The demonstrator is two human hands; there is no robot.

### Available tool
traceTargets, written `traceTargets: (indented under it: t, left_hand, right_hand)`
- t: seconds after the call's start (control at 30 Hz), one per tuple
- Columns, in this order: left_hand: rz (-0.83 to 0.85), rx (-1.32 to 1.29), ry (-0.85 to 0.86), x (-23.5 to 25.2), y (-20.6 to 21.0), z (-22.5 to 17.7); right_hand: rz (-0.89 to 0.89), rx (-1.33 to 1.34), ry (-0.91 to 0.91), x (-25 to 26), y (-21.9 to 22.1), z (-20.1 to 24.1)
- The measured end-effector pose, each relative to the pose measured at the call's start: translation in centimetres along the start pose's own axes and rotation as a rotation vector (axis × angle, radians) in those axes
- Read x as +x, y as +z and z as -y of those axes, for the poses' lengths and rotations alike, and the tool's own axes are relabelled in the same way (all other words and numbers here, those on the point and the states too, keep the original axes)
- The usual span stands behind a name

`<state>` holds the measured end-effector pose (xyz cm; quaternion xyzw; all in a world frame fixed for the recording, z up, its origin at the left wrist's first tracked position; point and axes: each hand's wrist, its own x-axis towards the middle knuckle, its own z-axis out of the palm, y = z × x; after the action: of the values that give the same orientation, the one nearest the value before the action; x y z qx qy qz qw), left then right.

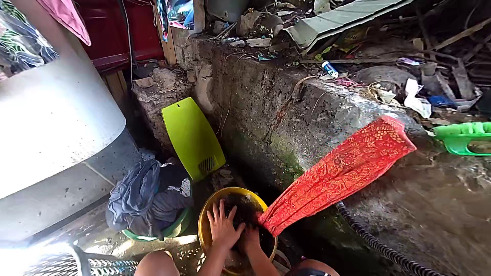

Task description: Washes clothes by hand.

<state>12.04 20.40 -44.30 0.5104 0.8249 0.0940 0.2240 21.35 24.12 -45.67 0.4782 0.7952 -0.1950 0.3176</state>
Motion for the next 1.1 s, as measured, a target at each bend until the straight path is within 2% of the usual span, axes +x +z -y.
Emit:
traceTargets:
  t: [0.1,0.2,0.23,0.27,0.33,0.37,0.4,0.47,0.5,0.57,0.6,0.63,0.67,0.7,0.73,0.8,0.87,0.93,1.0,1.07,1.1]
  left_hand:
    - [0.137,-0.003,-0.097,0.4,2.3,-0.5]
    - [0.245,-0.184,-0.239,0.4,2.8,0.2]
    - [0.282,-0.237,-0.283,0.6,3.1,0.7]
    - [0.279,-0.305,-0.333,1.3,3.6,1.5]
    - [0.163,-0.570,-0.403,2.5,4.5,2.7]
    - [0.092,-0.667,-0.426,2.4,4.2,2.4]
    - [0.011,-0.656,-0.420,1.7,3.2,1.5]
    - [-0.216,-0.612,-0.327,-0.6,1.0,-1.4]
    - [-0.351,-0.642,-0.182,-2.3,0.6,-3.1]
    - [-0.634,-0.674,0.125,-4.7,1.6,-5.9]
    - [-0.720,-0.648,0.201,-4.8,2.2,-6.6]
    - [-0.740,-0.608,0.189,-4.4,2.3,-6.7]
    - [-0.670,-0.571,0.086,-3.6,1.6,-6.4]
    - [-0.516,-0.587,-0.090,-2.3,0.0,-5.7]
    - [-0.371,-0.656,-0.279,-0.7,-1.4,-4.8]
    - [-0.264,-0.756,-0.505,1.6,-2.3,-3.2]
    - [-0.239,-0.739,-0.487,0.1,-2.6,-4.1]
    - [-0.253,-0.713,-0.339,-3.8,-2.0,-6.0]
    - [-0.337,-0.739,-0.216,-5.9,-1.0,-7.1]
    - [-0.409,-0.684,-0.146,-5.3,-0.6,-6.4]
    - [-0.382,-0.651,-0.154,-4.1,-1.3,-5.4]
  right_hand:
    - [-0.221,0.310,0.049,0.6,1.5,-0.4]
    - [-0.044,0.254,-0.071,0.0,-0.8,-1.1]
    - [-0.055,0.270,-0.145,0.2,-1.9,-1.6]
    - [-0.117,0.412,-0.216,0.3,-3.0,-2.1]
    - [-0.367,0.984,-0.327,0.0,-4.3,-2.4]
    - [-0.476,1.294,-0.317,-0.3,-4.4,-2.1]
    - [-0.549,1.554,-0.274,-0.1,-4.0,-1.9]
    - [-0.489,1.793,-0.228,0.4,-3.1,-1.9]
    - [-0.459,1.787,-0.196,-0.5,-3.4,-1.6]
    - [-0.412,1.594,-0.039,-5.8,-6.3,-0.3]
    - [-0.412,1.465,0.058,-7.8,-7.4,0.4]
    - [-0.443,1.371,0.087,-8.1,-7.3,0.6]
    - [-0.481,1.282,0.017,-7.4,-6.3,0.6]
    - [-0.834,1.347,-0.068,-3.8,-3.3,1.6]
    - [-0.779,1.468,-0.115,-2.6,-3.0,1.6]
    - [-0.549,1.573,-0.070,-3.0,-4.4,1.5]
    - [-0.505,1.590,-0.066,-3.0,-4.9,1.0]
    - [-0.524,1.546,-0.098,-2.0,-4.4,-0.4]
    - [-0.492,1.508,-0.111,-1.3,-4.2,-1.2]
    - [-0.466,1.577,-0.069,-2.9,-4.7,-0.6]
    - [-0.441,1.618,-0.062,-4.3,-5.3,-0.3]
